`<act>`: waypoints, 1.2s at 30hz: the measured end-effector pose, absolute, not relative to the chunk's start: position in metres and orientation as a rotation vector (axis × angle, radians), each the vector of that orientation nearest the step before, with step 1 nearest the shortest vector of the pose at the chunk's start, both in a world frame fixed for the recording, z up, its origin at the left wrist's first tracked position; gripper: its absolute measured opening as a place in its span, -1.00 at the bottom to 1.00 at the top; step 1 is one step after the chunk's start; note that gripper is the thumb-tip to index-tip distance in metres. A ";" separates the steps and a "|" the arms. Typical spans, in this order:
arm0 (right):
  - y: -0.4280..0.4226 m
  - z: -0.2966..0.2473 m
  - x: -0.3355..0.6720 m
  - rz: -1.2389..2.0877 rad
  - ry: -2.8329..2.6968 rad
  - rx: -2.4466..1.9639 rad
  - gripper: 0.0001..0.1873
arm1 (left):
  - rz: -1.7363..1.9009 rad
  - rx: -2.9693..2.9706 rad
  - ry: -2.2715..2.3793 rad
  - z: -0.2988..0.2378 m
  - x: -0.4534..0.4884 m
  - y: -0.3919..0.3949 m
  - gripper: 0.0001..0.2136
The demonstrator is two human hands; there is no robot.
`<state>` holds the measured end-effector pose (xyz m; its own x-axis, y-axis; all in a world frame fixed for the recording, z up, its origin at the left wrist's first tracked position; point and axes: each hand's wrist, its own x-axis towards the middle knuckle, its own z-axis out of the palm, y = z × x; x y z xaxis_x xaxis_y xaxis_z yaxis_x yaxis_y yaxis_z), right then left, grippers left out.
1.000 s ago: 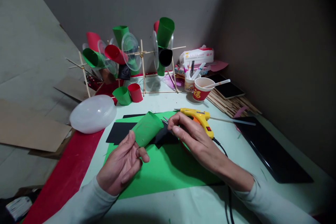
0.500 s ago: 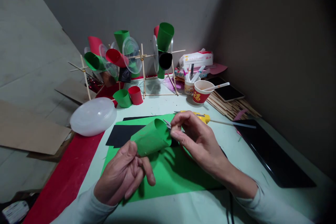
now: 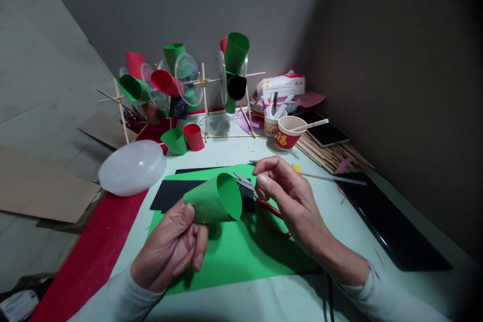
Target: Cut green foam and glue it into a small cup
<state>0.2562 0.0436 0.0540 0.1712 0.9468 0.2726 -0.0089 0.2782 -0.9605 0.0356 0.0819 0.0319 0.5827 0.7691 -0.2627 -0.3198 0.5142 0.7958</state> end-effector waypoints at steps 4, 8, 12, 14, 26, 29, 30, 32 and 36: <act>0.045 0.051 0.254 0.816 -1.245 -1.120 -0.96 | 0.696 0.734 0.644 0.029 0.036 0.086 -0.80; 0.045 0.050 0.252 0.858 -1.309 -1.096 -0.96 | 0.659 0.717 0.577 0.019 0.036 0.089 -0.89; 0.046 0.048 0.251 0.908 -1.366 -1.111 -0.88 | 0.632 0.695 0.594 0.020 0.037 0.087 -0.82; 0.046 0.047 0.251 0.881 -1.443 -1.136 -0.90 | 0.609 0.679 0.565 0.023 0.037 0.086 -0.80; 0.057 0.047 0.261 0.837 -1.209 -1.177 -0.84 | 0.440 0.935 0.441 0.040 0.041 0.075 -0.51; 0.061 0.046 0.271 0.922 -1.099 -1.172 -0.85 | 0.625 0.950 0.690 0.038 0.042 0.081 -0.73; 0.063 0.046 0.273 0.963 -1.066 -1.166 -0.86 | 0.698 0.935 0.787 0.038 0.042 0.084 -0.78; 0.065 0.047 0.277 1.066 -1.025 -1.150 -0.89 | 0.842 0.905 0.949 0.037 0.043 0.091 -0.78; 0.065 0.048 0.278 1.281 -1.037 -1.128 -0.94 | 0.977 0.878 1.058 0.039 0.045 0.099 -0.71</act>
<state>0.2782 0.0651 0.0485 0.0377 0.9985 -0.0389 -0.1698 -0.0320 -0.9850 0.0449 0.0993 0.0388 0.1865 0.9398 -0.2865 -0.2107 0.3231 0.9226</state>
